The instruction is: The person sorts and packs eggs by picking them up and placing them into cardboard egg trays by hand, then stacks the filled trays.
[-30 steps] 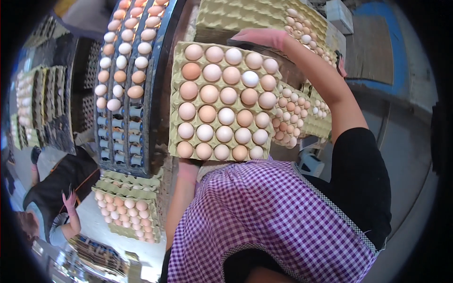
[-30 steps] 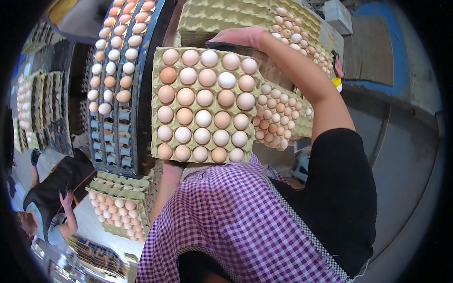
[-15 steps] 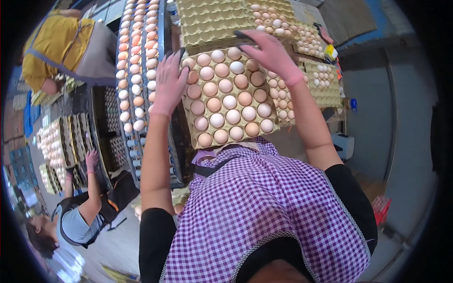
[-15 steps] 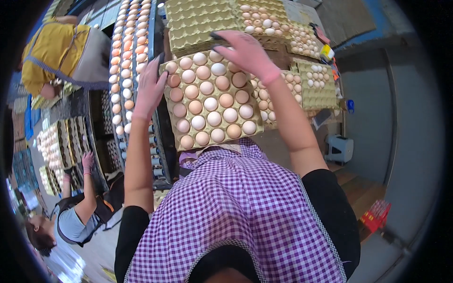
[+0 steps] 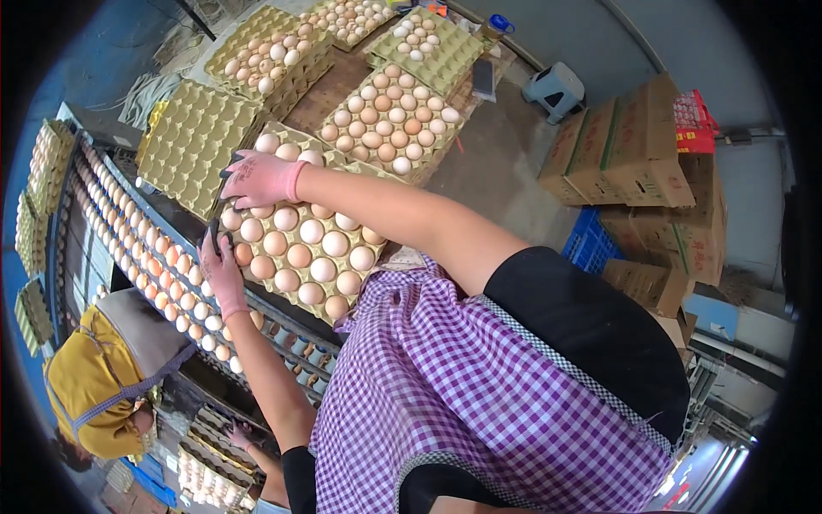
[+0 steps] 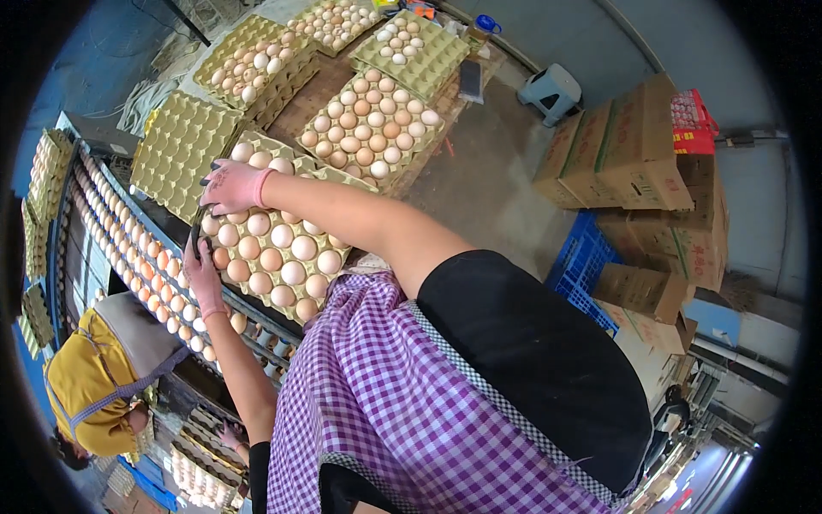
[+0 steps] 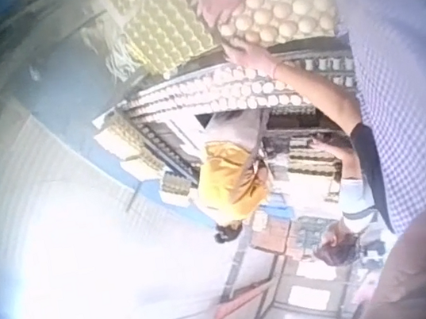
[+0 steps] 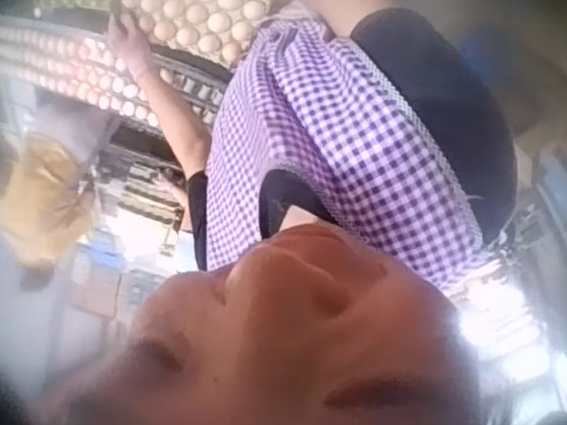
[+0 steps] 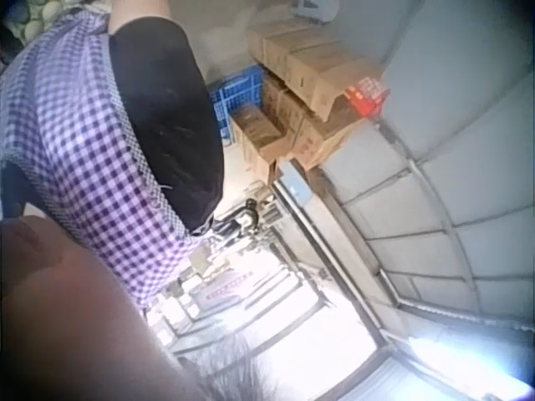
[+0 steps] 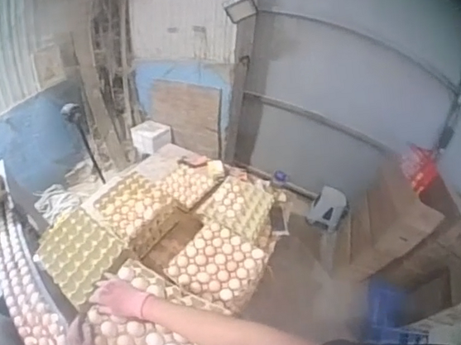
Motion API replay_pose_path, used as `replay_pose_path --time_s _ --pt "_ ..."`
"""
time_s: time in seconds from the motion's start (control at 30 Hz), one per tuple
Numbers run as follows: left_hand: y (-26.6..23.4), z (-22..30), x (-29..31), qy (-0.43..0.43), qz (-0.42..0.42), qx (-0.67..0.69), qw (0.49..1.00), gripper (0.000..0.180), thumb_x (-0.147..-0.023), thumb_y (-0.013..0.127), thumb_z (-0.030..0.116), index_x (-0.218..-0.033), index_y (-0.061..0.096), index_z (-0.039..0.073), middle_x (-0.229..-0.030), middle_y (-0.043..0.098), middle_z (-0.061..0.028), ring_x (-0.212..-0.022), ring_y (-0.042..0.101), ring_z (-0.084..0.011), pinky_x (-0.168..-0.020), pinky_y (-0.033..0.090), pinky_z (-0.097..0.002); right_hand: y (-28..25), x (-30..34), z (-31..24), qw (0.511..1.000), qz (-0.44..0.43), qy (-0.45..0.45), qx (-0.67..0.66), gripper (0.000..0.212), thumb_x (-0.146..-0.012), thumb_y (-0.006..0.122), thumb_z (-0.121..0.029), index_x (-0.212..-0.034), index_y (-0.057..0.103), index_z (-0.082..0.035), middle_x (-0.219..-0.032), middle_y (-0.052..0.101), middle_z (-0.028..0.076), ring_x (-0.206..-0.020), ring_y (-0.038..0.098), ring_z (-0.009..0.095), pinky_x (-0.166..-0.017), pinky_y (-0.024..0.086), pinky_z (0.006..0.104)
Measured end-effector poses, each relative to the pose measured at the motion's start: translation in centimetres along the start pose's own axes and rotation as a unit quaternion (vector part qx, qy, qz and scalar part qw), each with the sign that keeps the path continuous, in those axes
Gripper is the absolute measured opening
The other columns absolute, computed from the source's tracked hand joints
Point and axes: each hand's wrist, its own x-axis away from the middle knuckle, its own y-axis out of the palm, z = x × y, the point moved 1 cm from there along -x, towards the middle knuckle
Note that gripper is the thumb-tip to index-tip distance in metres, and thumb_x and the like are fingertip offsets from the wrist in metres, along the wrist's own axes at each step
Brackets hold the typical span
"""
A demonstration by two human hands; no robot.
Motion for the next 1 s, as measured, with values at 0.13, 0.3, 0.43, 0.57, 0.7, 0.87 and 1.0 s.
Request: replay_pose_path --time_s 0.13,0.3,0.43,0.57,0.7,0.87,1.0 --pt "-0.1 0.3 -0.3 0.03 0.034 -0.016 0.999 0.036 -0.101 0.054 0.018 -0.13 0.06 -0.003 -0.124 0.065 -0.0192 -0.116 0.06 -0.0343 -0.103 0.045 -0.0412 -2.8 -0.3 -0.6 0.999 0.031 -0.031 0.007 0.044 -0.094 0.06 -0.046 -0.127 0.066 -0.017 -0.126 0.067 0.01 -0.129 0.054 0.027 -0.113 0.035 0.0479" --pt "2.1 1.2 0.0 -0.007 0.145 -0.116 0.983 0.034 -0.098 0.054 0.025 -0.123 0.063 0.003 -0.109 0.064 -0.0148 -0.106 0.057 -0.0349 -0.096 0.042 -0.0451 -5.7 -5.5 6.1 0.994 0.07 0.08 0.039 0.059 -0.087 0.068 -0.048 -0.133 0.061 -0.011 -0.127 0.065 0.012 -0.126 0.055 0.028 -0.108 0.041 0.0432" --pt "1.6 2.1 0.2 -0.013 0.111 -0.108 0.988 0.034 -0.098 0.054 0.025 -0.123 0.062 0.003 -0.109 0.063 -0.0143 -0.108 0.056 -0.0345 -0.098 0.042 -0.0456 -1.4 -12.0 10.8 0.959 -0.192 -0.039 0.205 0.096 -0.077 0.074 -0.063 -0.155 0.036 -0.021 -0.156 0.04 0.015 -0.144 0.038 0.034 -0.116 0.03 0.0548" --pt "1.6 1.8 0.6 -0.03 0.137 -0.13 0.982 0.035 -0.098 0.054 0.026 -0.123 0.062 0.003 -0.116 0.062 -0.015 -0.112 0.056 -0.0344 -0.102 0.041 -0.0454 1.4 -13.9 12.2 0.914 -0.265 -0.128 0.278 0.105 -0.068 0.078 -0.067 -0.155 0.038 -0.023 -0.151 0.045 0.016 -0.142 0.039 0.038 -0.113 0.035 0.0534" --pt "1.0 3.7 -0.1 -0.091 0.103 -0.133 0.981 0.032 -0.097 0.054 0.019 -0.122 0.063 0.003 -0.115 0.063 -0.0141 -0.112 0.056 -0.0339 -0.101 0.042 -0.0434 -2.4 -16.2 14.4 0.939 -0.234 -0.203 0.152 0.095 -0.068 0.077 -0.068 -0.149 0.047 -0.028 -0.137 0.054 0.016 -0.135 0.044 0.036 -0.107 0.042 0.0468" --pt "1.7 3.7 -0.8 -0.086 0.112 -0.12 0.983 0.031 -0.095 0.057 0.023 -0.118 0.066 0.004 -0.11 0.064 -0.0137 -0.108 0.058 -0.0335 -0.099 0.044 -0.0437 -7.1 -19.1 14.8 0.965 -0.208 -0.162 0.006 0.063 -0.075 0.072 -0.039 -0.134 0.061 -0.019 -0.113 0.066 0.016 -0.109 0.063 0.029 -0.102 0.046 0.0438" --pt "2.3 1.1 -0.2 -0.057 0.128 -0.132 0.981 0.03 -0.098 0.055 0.019 -0.122 0.065 0.005 -0.114 0.064 -0.0155 -0.11 0.058 -0.0347 -0.1 0.044 -0.0443 -17.1 -17.7 16.0 0.981 -0.021 -0.11 -0.159 0.072 -0.069 0.08 -0.034 -0.133 0.06 -0.007 -0.096 0.066 0.015 -0.091 0.063 0.03 -0.077 0.05 0.0417"
